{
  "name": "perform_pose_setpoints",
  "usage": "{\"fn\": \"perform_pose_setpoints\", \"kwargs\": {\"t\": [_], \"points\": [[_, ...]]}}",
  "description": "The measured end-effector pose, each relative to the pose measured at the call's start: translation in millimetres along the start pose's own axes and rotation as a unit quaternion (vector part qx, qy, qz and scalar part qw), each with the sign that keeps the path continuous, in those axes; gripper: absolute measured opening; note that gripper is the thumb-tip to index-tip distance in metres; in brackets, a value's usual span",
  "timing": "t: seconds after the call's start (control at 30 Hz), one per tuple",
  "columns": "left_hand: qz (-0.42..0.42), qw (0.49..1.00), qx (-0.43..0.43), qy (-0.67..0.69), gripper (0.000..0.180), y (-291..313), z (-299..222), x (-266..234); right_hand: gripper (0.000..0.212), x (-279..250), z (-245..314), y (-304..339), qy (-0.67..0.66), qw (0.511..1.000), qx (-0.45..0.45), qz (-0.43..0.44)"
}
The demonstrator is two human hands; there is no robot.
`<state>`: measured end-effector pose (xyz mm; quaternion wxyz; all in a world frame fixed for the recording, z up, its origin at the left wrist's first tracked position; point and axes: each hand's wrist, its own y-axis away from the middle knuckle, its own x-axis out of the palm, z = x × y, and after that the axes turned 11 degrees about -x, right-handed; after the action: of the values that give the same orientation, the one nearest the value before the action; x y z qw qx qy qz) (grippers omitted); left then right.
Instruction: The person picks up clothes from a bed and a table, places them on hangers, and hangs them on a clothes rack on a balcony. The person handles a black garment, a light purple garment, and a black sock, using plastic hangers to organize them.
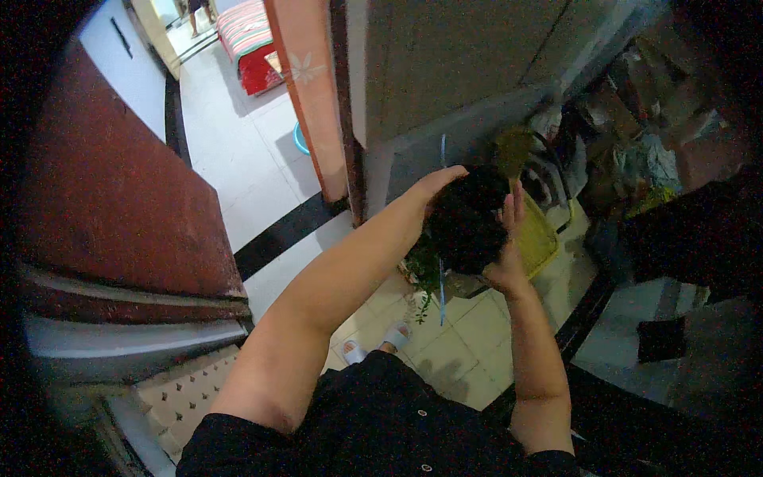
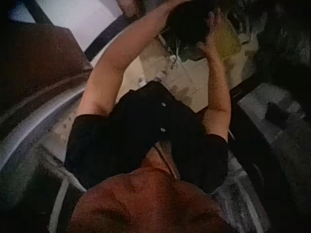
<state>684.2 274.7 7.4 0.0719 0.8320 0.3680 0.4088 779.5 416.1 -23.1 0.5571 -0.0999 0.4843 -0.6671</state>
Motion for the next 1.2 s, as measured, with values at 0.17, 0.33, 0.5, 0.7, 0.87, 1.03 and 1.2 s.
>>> {"fn": "perform_pose_setpoints", "kwargs": {"t": [0.17, 0.33, 0.5, 0.7, 0.87, 1.03, 1.2], "points": [[0.013, 0.999, -0.047, 0.006, 0.033, -97, 15, -16, 0.070, -10, -10, -5, -0.223, 0.937, 0.196, -0.185], [-0.149, 0.940, 0.138, -0.273, 0.031, -87, 2, 27, 0.047, -21, -14, -20, -0.497, 0.699, 0.355, -0.372], [-0.093, 0.792, 0.350, -0.491, 0.032, -95, -2, 50, 0.040, -26, -57, -16, -0.509, 0.598, 0.410, -0.463], [0.010, 0.701, 0.413, -0.581, 0.026, -112, -24, 71, 0.049, -55, -98, -28, -0.530, 0.623, 0.470, -0.331], [0.095, 0.636, 0.436, -0.629, 0.021, -133, -45, 90, 0.048, -78, -97, -48, -0.420, 0.701, 0.465, -0.340], [0.206, 0.548, 0.483, -0.651, 0.024, -147, -62, 100, 0.043, -95, -115, -59, -0.382, 0.724, 0.494, -0.294], [0.282, 0.478, 0.509, -0.658, 0.021, -156, -66, 104, 0.038, -107, -154, -41, -0.293, 0.819, 0.470, -0.153]]}}
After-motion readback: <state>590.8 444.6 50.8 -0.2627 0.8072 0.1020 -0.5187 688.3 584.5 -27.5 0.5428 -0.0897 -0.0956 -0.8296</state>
